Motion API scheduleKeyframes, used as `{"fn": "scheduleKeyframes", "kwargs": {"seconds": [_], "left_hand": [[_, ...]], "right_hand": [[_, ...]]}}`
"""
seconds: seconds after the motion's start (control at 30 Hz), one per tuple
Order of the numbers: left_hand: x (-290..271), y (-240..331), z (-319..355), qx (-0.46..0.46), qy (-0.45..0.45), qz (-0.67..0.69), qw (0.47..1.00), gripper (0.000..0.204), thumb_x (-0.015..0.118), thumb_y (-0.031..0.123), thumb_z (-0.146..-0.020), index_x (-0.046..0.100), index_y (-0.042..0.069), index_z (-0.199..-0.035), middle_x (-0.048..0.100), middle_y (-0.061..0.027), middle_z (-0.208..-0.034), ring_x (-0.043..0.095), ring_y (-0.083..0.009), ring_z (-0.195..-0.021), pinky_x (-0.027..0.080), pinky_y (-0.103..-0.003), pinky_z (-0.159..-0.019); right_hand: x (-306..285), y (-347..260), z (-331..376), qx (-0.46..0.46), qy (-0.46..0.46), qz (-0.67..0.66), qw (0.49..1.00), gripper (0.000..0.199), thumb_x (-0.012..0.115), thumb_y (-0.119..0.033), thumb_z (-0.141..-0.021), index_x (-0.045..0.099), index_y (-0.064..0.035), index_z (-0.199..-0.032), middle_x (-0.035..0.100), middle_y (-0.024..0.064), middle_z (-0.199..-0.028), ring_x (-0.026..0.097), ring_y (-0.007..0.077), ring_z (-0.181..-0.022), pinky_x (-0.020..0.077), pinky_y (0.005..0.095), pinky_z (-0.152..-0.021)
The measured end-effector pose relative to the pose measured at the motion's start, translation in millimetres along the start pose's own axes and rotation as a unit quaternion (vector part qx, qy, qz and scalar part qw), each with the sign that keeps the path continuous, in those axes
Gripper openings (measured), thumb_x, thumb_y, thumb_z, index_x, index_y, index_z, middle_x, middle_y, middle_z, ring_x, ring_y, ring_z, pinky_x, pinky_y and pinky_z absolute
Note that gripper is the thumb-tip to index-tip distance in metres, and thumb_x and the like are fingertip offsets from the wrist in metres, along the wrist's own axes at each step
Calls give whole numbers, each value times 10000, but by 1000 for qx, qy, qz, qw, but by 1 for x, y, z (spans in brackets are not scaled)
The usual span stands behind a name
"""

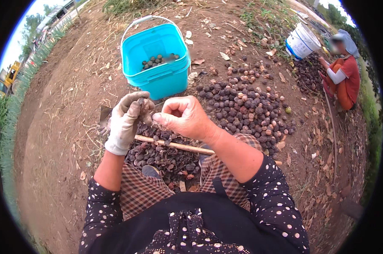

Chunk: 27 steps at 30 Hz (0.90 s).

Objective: The person sits on the ground and peels the outer husks off dark brown nuts by hand. They place the peeled nuts into a nearby teal bucket and discard the husks onto the ground.

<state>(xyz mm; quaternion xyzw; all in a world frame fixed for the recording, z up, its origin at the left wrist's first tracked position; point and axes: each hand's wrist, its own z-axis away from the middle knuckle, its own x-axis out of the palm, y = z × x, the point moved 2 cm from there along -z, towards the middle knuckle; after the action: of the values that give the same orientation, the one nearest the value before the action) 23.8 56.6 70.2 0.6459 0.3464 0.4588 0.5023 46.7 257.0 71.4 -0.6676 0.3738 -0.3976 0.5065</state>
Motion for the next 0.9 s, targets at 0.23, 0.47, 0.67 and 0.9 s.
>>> {"fn": "scheduleKeyframes", "kwargs": {"seconds": [0.23, 0.47, 0.67, 0.9], "left_hand": [[-6, -5, 1, -9, -59, 61, 996, 650, 673, 516, -919, 601, -14, -1287, 703, -74, -986, 645, -93, -707, 547, -235, -652], [12, -9, -1, -51, -16, -31, 998, 466, 730, 322, -942, 616, -12, -1247, 700, -58, -1010, 642, -80, -782, 526, -230, -645], [15, -1, 5, -95, -93, -3, 991, 624, 815, 343, -852, 573, -80, -1241, 706, -121, -936, 653, -147, -604, 533, -263, -489], [18, 12, 13, -126, -134, -23, 983, 748, 869, 400, -773, 564, -62, -1277, 684, -91, -1037, 657, -119, -768, 543, -244, -627]], "right_hand": [[11, -2, 1, -167, 117, 277, 939, 243, 792, -119, -850, 676, -23, -1041, 580, 21, -809, 538, 62, -594, 459, 227, -558], [7, -6, 5, -195, 98, 320, 922, 372, 796, -171, -823, 645, -52, -1142, 587, 61, -819, 583, 145, -538, 501, 303, -527], [2, 1, 6, -127, 16, 239, 963, 204, 703, -87, -857, 694, 3, -1040, 676, 98, -838, 646, 146, -676, 528, 300, -639], [0, 14, 2, -1, -67, 116, 991, 194, 583, 16, -904, 698, 28, -1059, 696, 47, -846, 649, 89, -643, 536, 245, -627]]}}
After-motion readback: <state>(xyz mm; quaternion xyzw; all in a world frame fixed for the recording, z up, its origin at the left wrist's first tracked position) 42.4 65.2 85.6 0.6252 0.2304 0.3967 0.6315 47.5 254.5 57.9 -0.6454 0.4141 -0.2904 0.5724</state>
